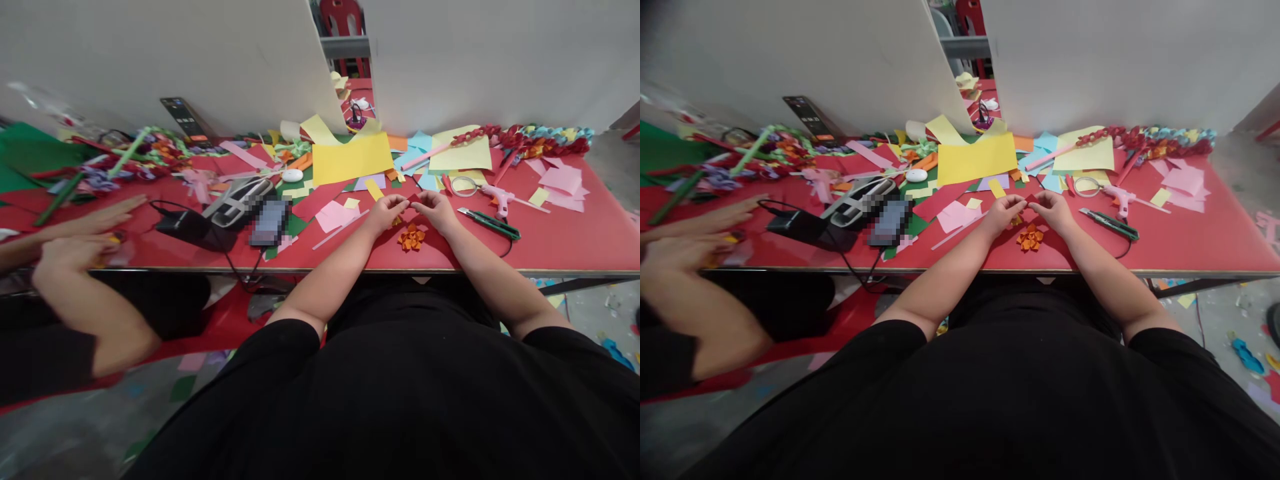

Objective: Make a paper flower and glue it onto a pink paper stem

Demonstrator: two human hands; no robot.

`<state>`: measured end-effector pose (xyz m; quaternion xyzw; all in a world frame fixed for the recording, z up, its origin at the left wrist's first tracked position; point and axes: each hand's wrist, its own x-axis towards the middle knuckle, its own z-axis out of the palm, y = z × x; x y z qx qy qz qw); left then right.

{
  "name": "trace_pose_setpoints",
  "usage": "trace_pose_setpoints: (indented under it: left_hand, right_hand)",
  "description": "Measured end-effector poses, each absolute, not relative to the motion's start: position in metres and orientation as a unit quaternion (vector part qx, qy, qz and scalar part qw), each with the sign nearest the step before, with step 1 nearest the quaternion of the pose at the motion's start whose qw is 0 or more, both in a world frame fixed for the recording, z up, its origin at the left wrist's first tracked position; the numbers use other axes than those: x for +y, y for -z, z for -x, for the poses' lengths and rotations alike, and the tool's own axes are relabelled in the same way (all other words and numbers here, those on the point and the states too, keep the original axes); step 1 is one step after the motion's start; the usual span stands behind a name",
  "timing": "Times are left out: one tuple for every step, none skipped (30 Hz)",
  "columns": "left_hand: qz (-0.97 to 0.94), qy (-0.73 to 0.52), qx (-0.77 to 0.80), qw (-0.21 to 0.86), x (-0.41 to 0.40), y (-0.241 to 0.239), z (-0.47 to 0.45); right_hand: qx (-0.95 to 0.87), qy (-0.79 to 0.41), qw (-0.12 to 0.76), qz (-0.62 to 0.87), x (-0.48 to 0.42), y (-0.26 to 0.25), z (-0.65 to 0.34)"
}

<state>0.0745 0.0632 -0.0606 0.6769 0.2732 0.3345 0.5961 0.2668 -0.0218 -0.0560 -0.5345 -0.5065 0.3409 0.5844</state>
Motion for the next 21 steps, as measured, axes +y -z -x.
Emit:
trace_pose_setpoints:
  left_hand:
    - [-0.677,-0.335,0.271,0.596,0.064,0.061,-0.074]
    - [-0.677,-0.337,0.269,0.596,0.064,0.060,-0.074]
    - [-0.676,-0.339,0.268,0.596,0.063,0.059,-0.074]
    - [-0.675,-0.341,0.267,0.597,0.063,0.058,-0.074]
    - [-0.674,-0.344,0.266,0.597,0.062,0.057,-0.074]
    - [-0.673,-0.349,0.263,0.596,0.061,0.056,-0.075]
    - [-0.673,-0.352,0.260,0.596,0.060,0.054,-0.075]
    - [-0.674,-0.355,0.257,0.595,0.059,0.053,-0.075]
    - [-0.674,-0.356,0.254,0.595,0.058,0.052,-0.075]
    - [-0.675,-0.356,0.253,0.595,0.058,0.051,-0.075]
    - [-0.675,-0.357,0.253,0.594,0.057,0.050,-0.075]
    - [-0.677,-0.358,0.253,0.591,0.057,0.050,-0.075]
    - [-0.679,-0.360,0.254,0.587,0.057,0.050,-0.075]
    - [-0.682,-0.362,0.254,0.582,0.057,0.050,-0.076]
    - [-0.686,-0.363,0.253,0.577,0.057,0.051,-0.076]
    - [-0.690,-0.367,0.251,0.571,0.058,0.052,-0.077]
    - [-0.693,-0.370,0.249,0.566,0.058,0.052,-0.077]
    - [-0.696,-0.373,0.246,0.561,0.058,0.052,-0.077]
    - [-0.700,-0.375,0.245,0.557,0.058,0.053,-0.077]
    - [-0.703,-0.375,0.245,0.552,0.057,0.052,-0.077]
    - [-0.706,-0.374,0.247,0.548,0.057,0.052,-0.076]
  right_hand:
    - [-0.506,-0.344,0.586,0.532,-0.022,0.056,-0.267]
    - [-0.506,-0.345,0.587,0.530,-0.022,0.055,-0.267]
    - [-0.505,-0.346,0.588,0.529,-0.022,0.055,-0.267]
    - [-0.504,-0.346,0.589,0.529,-0.022,0.055,-0.267]
    - [-0.504,-0.347,0.587,0.530,-0.023,0.054,-0.267]
    - [-0.503,-0.347,0.586,0.532,-0.023,0.054,-0.266]
    - [-0.501,-0.348,0.586,0.533,-0.023,0.053,-0.266]
    - [-0.500,-0.349,0.586,0.534,-0.023,0.053,-0.266]
    - [-0.498,-0.350,0.587,0.534,-0.024,0.052,-0.266]
    - [-0.497,-0.350,0.588,0.534,-0.024,0.052,-0.265]
    - [-0.496,-0.348,0.589,0.535,-0.024,0.051,-0.264]
    - [-0.496,-0.343,0.590,0.537,-0.024,0.051,-0.264]
    - [-0.497,-0.337,0.590,0.541,-0.024,0.051,-0.264]
    - [-0.498,-0.330,0.589,0.545,-0.024,0.051,-0.263]
    - [-0.500,-0.324,0.587,0.548,-0.024,0.051,-0.263]
    - [-0.502,-0.321,0.585,0.550,-0.024,0.052,-0.263]
    - [-0.503,-0.322,0.583,0.551,-0.024,0.052,-0.264]
    - [-0.504,-0.324,0.582,0.550,-0.024,0.052,-0.264]
    - [-0.505,-0.327,0.580,0.550,-0.024,0.052,-0.264]
    - [-0.505,-0.329,0.577,0.551,-0.024,0.053,-0.265]
    - [-0.506,-0.329,0.574,0.553,-0.024,0.053,-0.265]
